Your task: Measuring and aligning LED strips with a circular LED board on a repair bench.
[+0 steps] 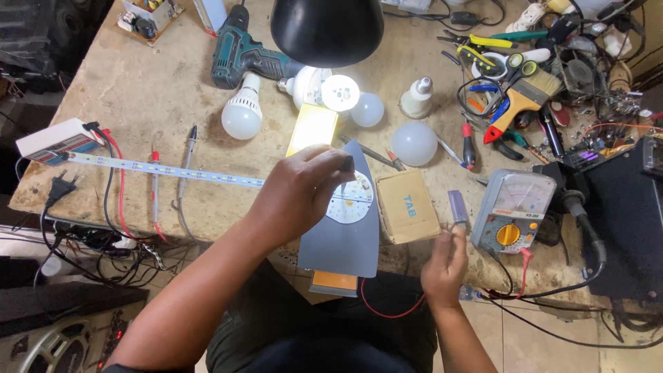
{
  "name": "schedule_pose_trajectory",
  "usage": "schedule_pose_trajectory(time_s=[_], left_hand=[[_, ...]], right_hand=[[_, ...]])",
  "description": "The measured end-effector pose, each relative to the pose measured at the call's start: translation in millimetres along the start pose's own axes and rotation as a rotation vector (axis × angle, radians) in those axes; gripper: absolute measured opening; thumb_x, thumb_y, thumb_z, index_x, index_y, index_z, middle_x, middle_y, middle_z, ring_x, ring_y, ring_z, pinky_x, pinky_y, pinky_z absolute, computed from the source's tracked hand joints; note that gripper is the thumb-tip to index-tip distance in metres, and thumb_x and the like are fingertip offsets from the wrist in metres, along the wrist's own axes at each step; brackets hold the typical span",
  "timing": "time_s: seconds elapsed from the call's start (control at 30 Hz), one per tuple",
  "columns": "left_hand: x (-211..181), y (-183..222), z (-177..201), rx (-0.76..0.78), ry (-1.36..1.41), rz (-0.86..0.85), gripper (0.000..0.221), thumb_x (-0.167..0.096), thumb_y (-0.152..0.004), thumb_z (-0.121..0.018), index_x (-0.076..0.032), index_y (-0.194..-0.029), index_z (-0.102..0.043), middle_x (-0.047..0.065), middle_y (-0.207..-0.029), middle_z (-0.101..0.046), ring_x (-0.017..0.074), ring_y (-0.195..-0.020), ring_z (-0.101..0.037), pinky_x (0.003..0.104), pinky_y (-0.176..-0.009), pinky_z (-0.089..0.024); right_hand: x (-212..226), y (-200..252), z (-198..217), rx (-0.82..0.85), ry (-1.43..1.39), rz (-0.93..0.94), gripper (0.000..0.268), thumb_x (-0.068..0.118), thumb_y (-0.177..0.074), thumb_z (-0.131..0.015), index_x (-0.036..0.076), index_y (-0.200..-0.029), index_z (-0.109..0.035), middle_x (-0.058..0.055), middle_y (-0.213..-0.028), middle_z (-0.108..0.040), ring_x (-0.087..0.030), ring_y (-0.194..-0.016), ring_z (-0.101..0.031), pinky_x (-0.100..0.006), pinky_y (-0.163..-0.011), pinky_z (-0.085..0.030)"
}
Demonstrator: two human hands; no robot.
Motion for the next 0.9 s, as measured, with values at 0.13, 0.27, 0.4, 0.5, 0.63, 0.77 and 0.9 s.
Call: schedule_pose_trajectory(time_s=[0.13, 0.27, 0.4, 0.5, 0.63, 0.77, 0.9], left_hand=[[3, 2, 0, -0.010, 0.021, -0.020, 0.016, 0.006, -0.095, -0.063, -0.003, -0.103, -0.073, 0.020, -0.085, -0.071, 0.0389, -0.074, -0.076, 0.046, -0.066, -0.065], [3, 2, 1, -0.028, 0.042, -0.027, 0.014, 0.006, -0.096, -0.064, -0.003, -0.103, -0.072, 0.019, -0.086, -0.071, 0.0399, -0.075, -0.076, 0.046, -0.065, -0.064], [5, 2, 3, -0.036, 0.051, -0.042, 0.014, 0.006, -0.096, -0.064, -0.003, -0.103, -0.072, 0.020, -0.086, -0.071, 0.0403, -0.075, -0.075, 0.046, -0.065, -0.064], [7, 4, 1, -0.042, 0.045, -0.074, 0.013, 0.006, -0.095, -0.065, -0.003, -0.101, -0.071, 0.019, -0.085, -0.070, 0.0399, -0.075, -0.075, 0.045, -0.064, -0.064], [5, 6, 2, -0.083, 0.042, -0.101, 0.012, 0.006, -0.096, -0.066, -0.003, -0.101, -0.070, 0.017, -0.086, -0.070, 0.0386, -0.075, -0.075, 0.043, -0.064, -0.064], [4, 7, 2, -0.093, 0.039, -0.106, 0.014, 0.009, -0.094, -0.067, -0.003, -0.100, -0.071, 0.018, -0.084, -0.069, 0.0363, -0.072, -0.075, 0.041, -0.065, -0.064], [4, 9, 0, -0.087, 0.037, -0.091, 0.013, 0.007, -0.095, -0.066, -0.003, -0.100, -0.073, 0.019, -0.085, -0.070, 0.0344, -0.073, -0.076, 0.039, -0.069, -0.064]], right_hand=[[-24, 4, 3, 0.006, 0.019, 0.011, 0.030, 0.026, -0.117, -0.041, 0.003, -0.113, -0.060, -0.023, -0.095, -0.066, -0.029, -0.098, -0.064, -0.051, -0.093, -0.049], [27, -2, -5, 0.003, 0.068, 0.035, 0.031, 0.023, -0.116, -0.040, 0.001, -0.114, -0.061, -0.024, -0.095, -0.066, -0.029, -0.099, -0.064, -0.051, -0.090, -0.049], [27, -5, -5, 0.008, 0.105, 0.063, 0.032, 0.025, -0.117, -0.040, 0.000, -0.114, -0.061, -0.025, -0.093, -0.065, -0.032, -0.095, -0.065, -0.052, -0.088, -0.048], [4, -1, -2, 0.008, 0.113, 0.077, 0.030, 0.022, -0.116, -0.041, -0.001, -0.111, -0.060, -0.025, -0.090, -0.062, -0.024, -0.096, -0.059, -0.049, -0.089, -0.048], [-12, 4, 1, -0.003, 0.115, 0.098, 0.033, 0.024, -0.118, -0.039, 0.001, -0.106, -0.059, -0.023, -0.090, -0.062, -0.027, -0.095, -0.062, -0.048, -0.089, -0.047], [-7, 3, 0, -0.015, 0.110, 0.112, 0.032, 0.022, -0.117, -0.043, 0.002, -0.098, -0.058, -0.021, -0.085, -0.060, -0.024, -0.092, -0.060, -0.046, -0.092, -0.046], [-3, 1, 1, -0.012, 0.100, 0.131, 0.036, 0.021, -0.117, -0.044, 0.001, -0.090, -0.057, -0.024, -0.084, -0.059, -0.033, -0.098, -0.064, -0.047, -0.097, -0.045]])
Point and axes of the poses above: each hand's wrist, its own y-axis away from the middle knuckle, its own z-axis out of the back of the hand, x = y × z, the point moved 4 cm from there along -y, towards the middle knuckle
